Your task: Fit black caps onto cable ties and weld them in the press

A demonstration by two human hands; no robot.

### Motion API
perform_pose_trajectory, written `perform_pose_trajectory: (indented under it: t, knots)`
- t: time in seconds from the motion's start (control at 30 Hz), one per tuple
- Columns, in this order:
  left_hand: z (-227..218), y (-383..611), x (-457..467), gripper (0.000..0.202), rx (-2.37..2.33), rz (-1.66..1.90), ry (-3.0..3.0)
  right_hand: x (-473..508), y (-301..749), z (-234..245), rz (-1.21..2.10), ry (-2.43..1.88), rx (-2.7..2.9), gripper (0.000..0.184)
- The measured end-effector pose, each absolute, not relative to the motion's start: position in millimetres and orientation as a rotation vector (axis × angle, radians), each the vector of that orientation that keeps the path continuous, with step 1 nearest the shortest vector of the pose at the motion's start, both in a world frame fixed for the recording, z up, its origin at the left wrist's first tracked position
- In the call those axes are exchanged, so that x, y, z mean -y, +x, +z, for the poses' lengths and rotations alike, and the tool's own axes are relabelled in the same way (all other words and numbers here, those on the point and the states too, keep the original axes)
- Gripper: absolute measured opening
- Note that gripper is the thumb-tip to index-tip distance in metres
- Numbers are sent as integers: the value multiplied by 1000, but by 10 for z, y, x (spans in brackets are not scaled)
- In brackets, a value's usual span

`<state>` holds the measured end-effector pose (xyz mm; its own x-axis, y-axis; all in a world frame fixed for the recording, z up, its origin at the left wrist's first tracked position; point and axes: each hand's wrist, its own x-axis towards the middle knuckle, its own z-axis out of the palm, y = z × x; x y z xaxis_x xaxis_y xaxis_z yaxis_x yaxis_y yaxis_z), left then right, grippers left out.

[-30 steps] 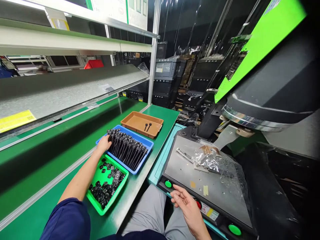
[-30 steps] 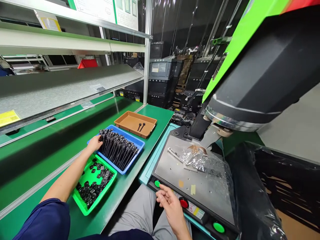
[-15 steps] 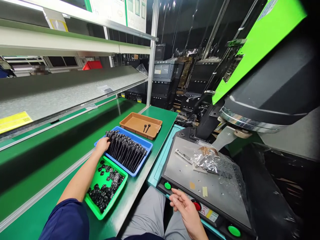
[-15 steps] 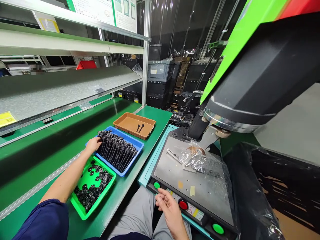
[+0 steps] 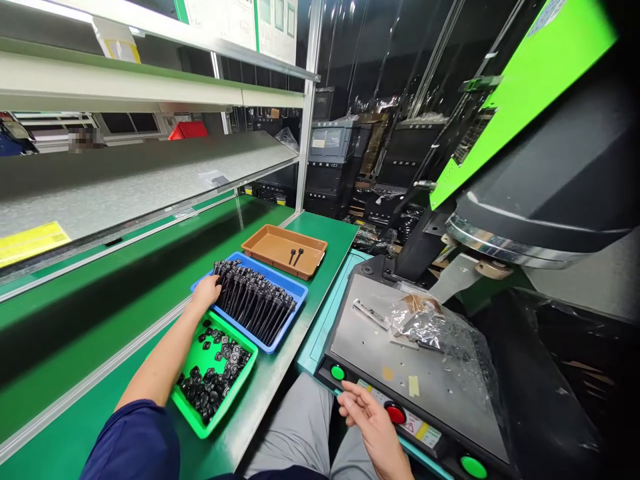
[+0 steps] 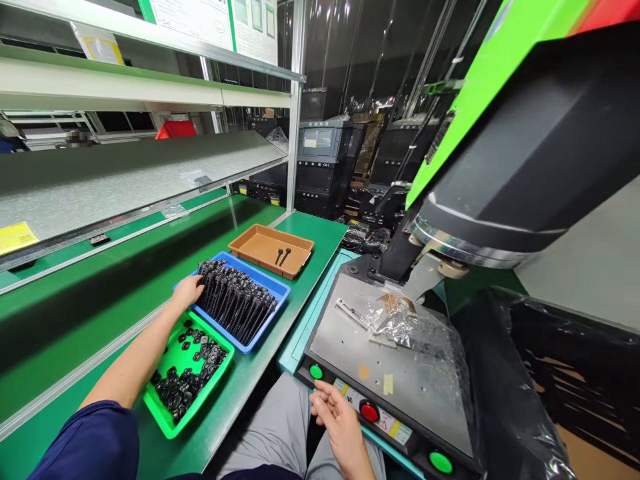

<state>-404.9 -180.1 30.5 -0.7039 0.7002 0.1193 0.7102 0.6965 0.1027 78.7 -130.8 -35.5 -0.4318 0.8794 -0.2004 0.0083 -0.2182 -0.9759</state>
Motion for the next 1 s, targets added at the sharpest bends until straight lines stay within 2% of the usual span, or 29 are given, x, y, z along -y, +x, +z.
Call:
perform_pose_trajectory:
  t: [0.17, 0.47, 0.6, 0.8, 1.0]
  knots:
    - [318, -3902, 1878, 41, 2781, -358, -1132, 1302, 790, -396, 1726, -1099, 1376, 55]
    - [325, -3786, 1845, 27, 2817, -446, -1315, 1294, 775, -373, 1773, -1077, 1422, 55]
    - [409, -3872, 1851, 31, 2813, -409, -1237, 1319, 781, -423, 1738, -1098, 1408, 55]
    - [389, -3902, 1826, 22, 2898, -269, -1216, 1348, 782, -444, 1744, -1095, 1392, 56]
    - [387, -3870, 1819, 26, 2929, -229, -1187, 1370, 800, -384, 1717, -1111, 1384, 56]
